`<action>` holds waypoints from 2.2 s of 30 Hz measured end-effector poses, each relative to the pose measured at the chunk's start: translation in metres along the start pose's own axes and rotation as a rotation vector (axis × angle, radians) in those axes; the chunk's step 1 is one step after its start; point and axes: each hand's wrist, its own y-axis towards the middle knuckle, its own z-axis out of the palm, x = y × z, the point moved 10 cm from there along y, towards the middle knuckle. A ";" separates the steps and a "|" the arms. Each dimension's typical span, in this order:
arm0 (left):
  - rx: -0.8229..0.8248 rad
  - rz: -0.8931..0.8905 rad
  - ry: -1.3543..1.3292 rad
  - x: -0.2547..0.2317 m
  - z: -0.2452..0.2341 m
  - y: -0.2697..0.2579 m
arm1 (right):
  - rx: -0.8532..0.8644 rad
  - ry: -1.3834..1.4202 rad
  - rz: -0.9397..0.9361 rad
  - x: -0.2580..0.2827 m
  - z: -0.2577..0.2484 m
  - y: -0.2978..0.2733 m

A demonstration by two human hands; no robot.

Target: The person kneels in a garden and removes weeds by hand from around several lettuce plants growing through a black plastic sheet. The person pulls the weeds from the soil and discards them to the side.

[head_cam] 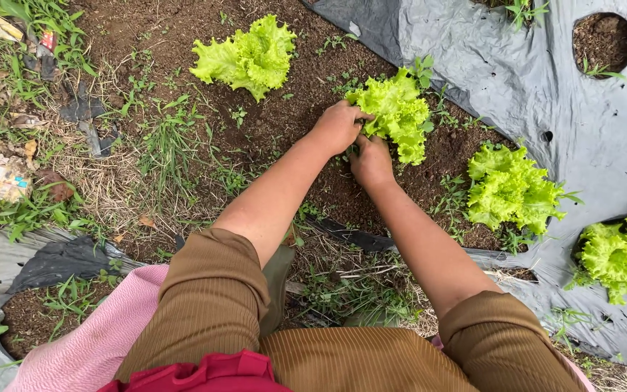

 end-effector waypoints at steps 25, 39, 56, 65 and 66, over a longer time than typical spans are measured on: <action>0.011 -0.029 0.029 0.036 0.030 -0.072 | 0.478 0.049 0.270 -0.043 -0.026 -0.036; -0.027 -0.072 -0.035 0.037 0.031 -0.080 | 0.241 0.038 0.086 -0.019 -0.067 -0.082; -0.098 -0.160 -0.190 0.082 0.031 -0.063 | 0.391 0.012 0.068 0.005 -0.086 -0.063; 0.018 0.012 0.234 0.027 0.063 -0.092 | 0.273 -0.257 -0.084 -0.021 -0.055 -0.093; 0.025 0.029 0.277 0.031 0.073 -0.089 | 0.290 -0.147 -0.028 -0.028 -0.053 -0.089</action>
